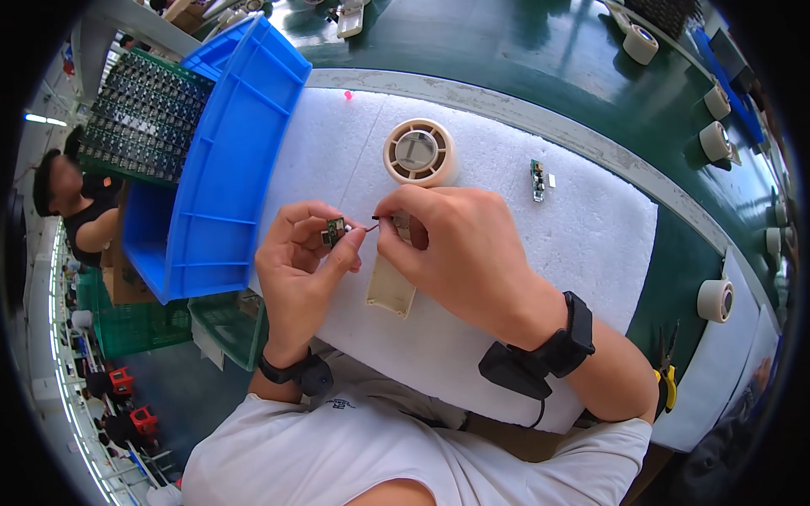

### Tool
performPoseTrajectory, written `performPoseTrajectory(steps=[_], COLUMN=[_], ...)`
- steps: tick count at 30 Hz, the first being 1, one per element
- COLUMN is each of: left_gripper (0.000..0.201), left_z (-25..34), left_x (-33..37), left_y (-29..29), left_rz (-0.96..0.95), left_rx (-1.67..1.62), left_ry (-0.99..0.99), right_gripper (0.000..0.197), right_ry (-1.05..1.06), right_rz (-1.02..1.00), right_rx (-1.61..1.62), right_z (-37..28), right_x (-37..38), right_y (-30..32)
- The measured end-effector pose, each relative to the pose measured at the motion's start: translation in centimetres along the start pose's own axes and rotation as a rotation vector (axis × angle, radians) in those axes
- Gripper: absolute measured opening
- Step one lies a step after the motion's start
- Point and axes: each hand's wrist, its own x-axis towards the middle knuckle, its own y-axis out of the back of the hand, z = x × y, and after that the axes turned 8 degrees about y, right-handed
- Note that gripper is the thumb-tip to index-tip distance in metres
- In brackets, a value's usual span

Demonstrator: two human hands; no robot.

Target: The person picks up a fan housing and a circuit board, connects the wires to the board by hand, and presses the board into the housing. They place the assembled unit onto a conveyor belt and repeat the process with new components.

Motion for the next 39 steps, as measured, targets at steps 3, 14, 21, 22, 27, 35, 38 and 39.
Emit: performPoseTrajectory(steps=[3,14,21,22,27,35,38,39], left_gripper=[0.028,0.029,0.032,0.032,0.032,0.03,0.03,0.03], left_z=[-0.6,0.5,0.2,0.3,0.2,-0.4,-0.9,-1.2], left_x=[-0.3,-0.1,0.0,-0.1,-0.3,-0.2,0.2,0.5], left_y=[0.0,1.5,0.5,0.5,0.6,0.9,1.5,2.0], left_rz=[-0.043,-0.074,-0.067,-0.069,-0.084,-0.111,-0.145,-0.181], left_rx=[0.1,-0.105,-0.118,-0.096,-0.046,-0.093,-0.133,-0.143], left_ry=[-0.122,0.013,0.015,0.013,0.023,-0.034,-0.071,-0.09], right_gripper=[0.011,0.013,0.012,0.011,0.011,0.009,0.01,0.01], right_ry=[0.0,0.08,0.07,0.073,0.074,0.101,0.138,0.137], right_rz=[-0.003,0.018,0.029,0.027,0.019,0.034,-0.001,-0.002], right_rx=[0.006,-0.058,0.078,0.087,0.101,0.112,0.12,0.119], right_z=[0.1,0.5,0.1,0.1,0.2,0.2,0.4,0.4], right_x=[0.0,-0.3,-0.3,-0.3,-0.4,-0.3,-0.2,-0.1], right_y=[-0.1,-0.5,-0.7,-0.7,-0.6,-0.6,-0.3,-0.3])
